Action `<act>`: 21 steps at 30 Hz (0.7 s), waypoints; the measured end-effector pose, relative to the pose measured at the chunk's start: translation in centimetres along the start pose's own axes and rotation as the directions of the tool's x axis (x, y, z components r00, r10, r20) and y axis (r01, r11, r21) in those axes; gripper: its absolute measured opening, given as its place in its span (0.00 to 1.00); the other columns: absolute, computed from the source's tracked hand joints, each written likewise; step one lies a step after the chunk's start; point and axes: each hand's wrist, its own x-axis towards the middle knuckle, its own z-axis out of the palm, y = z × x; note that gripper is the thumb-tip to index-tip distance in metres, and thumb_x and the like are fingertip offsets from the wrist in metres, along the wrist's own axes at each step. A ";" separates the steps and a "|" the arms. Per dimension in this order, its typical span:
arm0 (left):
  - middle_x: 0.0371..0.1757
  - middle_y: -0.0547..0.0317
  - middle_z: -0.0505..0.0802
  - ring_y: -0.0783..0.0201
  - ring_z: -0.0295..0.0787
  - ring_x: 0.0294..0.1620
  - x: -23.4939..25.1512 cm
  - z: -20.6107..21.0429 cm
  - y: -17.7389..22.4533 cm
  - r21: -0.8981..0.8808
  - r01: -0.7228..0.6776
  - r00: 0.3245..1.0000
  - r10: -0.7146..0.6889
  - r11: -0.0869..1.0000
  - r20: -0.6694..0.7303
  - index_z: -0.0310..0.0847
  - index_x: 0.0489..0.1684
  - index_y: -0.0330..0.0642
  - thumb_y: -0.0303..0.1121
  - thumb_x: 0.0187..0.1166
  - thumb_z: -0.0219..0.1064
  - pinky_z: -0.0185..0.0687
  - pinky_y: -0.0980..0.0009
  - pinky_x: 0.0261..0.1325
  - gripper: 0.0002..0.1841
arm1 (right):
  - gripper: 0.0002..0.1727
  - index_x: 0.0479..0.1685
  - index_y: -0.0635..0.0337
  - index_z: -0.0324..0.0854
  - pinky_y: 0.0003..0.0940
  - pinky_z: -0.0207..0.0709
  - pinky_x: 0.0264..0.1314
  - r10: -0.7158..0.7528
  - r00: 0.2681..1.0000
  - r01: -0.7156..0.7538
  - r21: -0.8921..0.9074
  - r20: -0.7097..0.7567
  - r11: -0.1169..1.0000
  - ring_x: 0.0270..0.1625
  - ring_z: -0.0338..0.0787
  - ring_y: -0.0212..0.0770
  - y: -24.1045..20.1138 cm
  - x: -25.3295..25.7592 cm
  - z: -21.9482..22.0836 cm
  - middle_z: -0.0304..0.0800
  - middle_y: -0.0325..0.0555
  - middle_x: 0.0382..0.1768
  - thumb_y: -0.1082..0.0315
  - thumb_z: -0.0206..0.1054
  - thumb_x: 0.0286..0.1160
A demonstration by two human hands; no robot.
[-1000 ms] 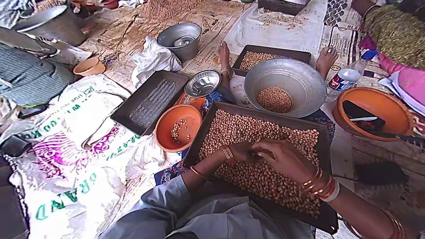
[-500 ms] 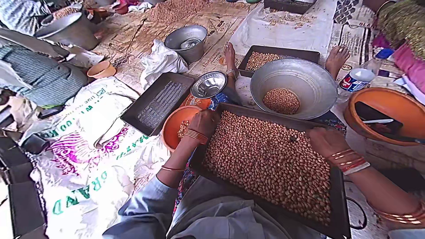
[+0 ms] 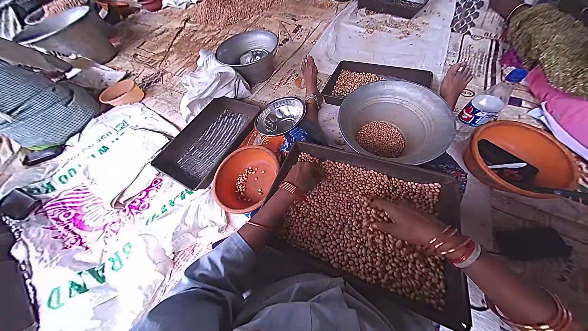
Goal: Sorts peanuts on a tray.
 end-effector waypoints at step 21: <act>0.33 0.46 0.93 0.50 0.89 0.34 3.3 2.2 2.2 -0.139 -0.149 0.988 0.152 0.979 0.007 0.91 0.51 0.36 0.28 0.78 0.71 0.84 0.47 0.44 0.09 | 0.12 0.56 0.58 0.91 0.58 0.85 0.48 -0.259 0.804 0.174 -0.204 -0.535 0.963 0.47 0.94 0.60 4.1 3.7 2.2 0.93 0.57 0.49 0.68 0.67 0.82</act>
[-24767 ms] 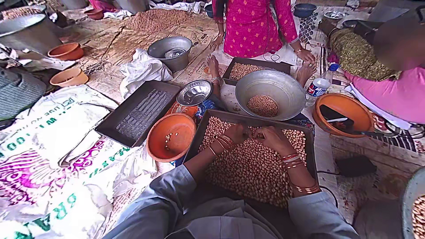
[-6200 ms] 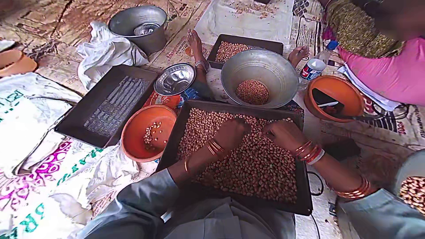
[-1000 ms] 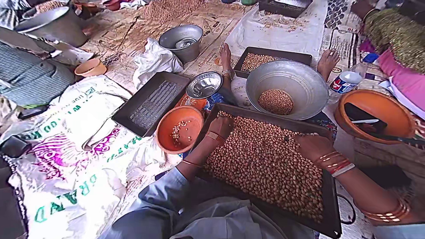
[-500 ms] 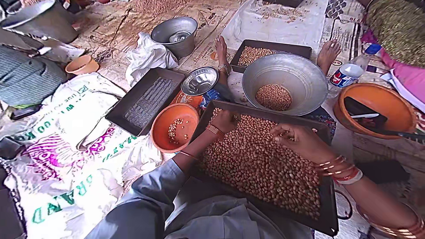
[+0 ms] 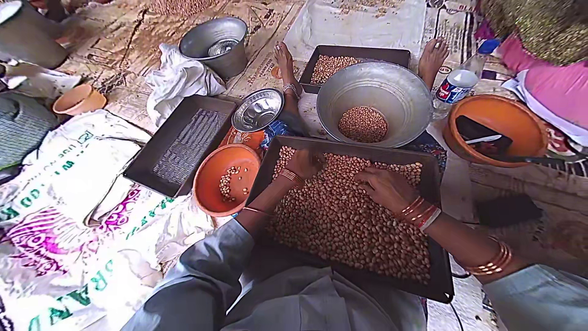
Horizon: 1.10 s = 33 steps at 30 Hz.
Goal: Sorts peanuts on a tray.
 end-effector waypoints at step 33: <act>0.41 0.42 0.94 0.39 0.93 0.42 -9.7 -5.6 1.2 0.364 0.146 0.984 -0.098 0.920 -0.147 0.93 0.45 0.41 0.30 0.78 0.74 0.86 0.36 0.48 0.05 | 0.14 0.60 0.57 0.87 0.59 0.79 0.60 0.002 0.864 0.012 -0.024 0.503 1.000 0.59 0.90 0.60 -3.2 -1.1 -3.2 0.91 0.58 0.53 0.65 0.69 0.80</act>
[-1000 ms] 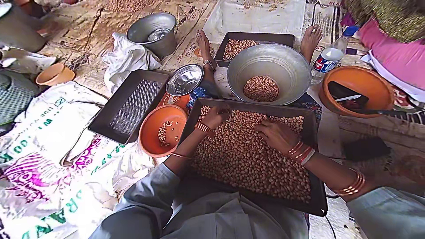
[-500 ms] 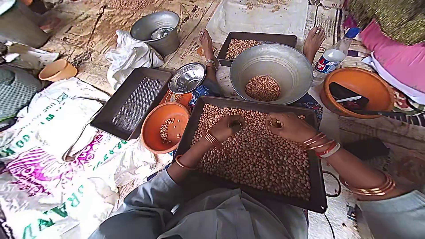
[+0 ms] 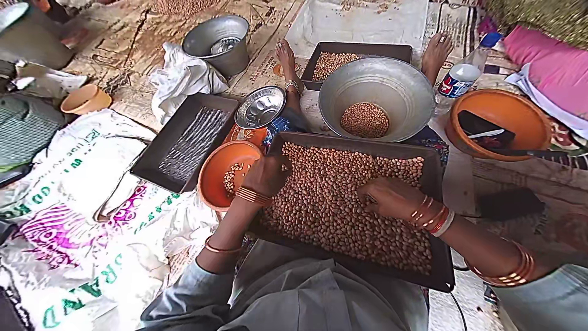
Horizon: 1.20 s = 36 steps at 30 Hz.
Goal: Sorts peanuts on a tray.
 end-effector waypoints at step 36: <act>0.59 0.44 0.94 0.44 0.91 0.62 2.8 7.6 9.5 -0.178 -0.214 0.908 0.263 0.960 0.326 0.91 0.56 0.41 0.32 0.85 0.63 0.82 0.41 0.66 0.12 | 0.10 0.52 0.58 0.91 0.57 0.79 0.61 0.125 0.986 -0.129 -0.031 -0.109 0.991 0.59 0.90 0.57 1.1 0.1 0.7 0.93 0.55 0.52 0.69 0.67 0.80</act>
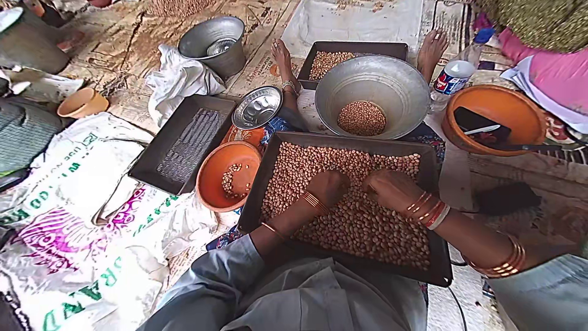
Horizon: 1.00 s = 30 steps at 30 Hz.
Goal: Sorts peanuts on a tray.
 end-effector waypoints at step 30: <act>0.50 0.43 0.94 0.49 0.91 0.50 -1.5 -1.4 -1.2 -0.192 0.035 0.996 -0.019 0.981 0.085 0.88 0.63 0.39 0.33 0.89 0.61 0.82 0.46 0.61 0.14 | 0.12 0.55 0.59 0.89 0.57 0.81 0.57 0.075 0.995 -0.074 -0.008 0.069 0.997 0.59 0.90 0.57 -0.4 -0.2 -0.4 0.91 0.55 0.54 0.66 0.66 0.81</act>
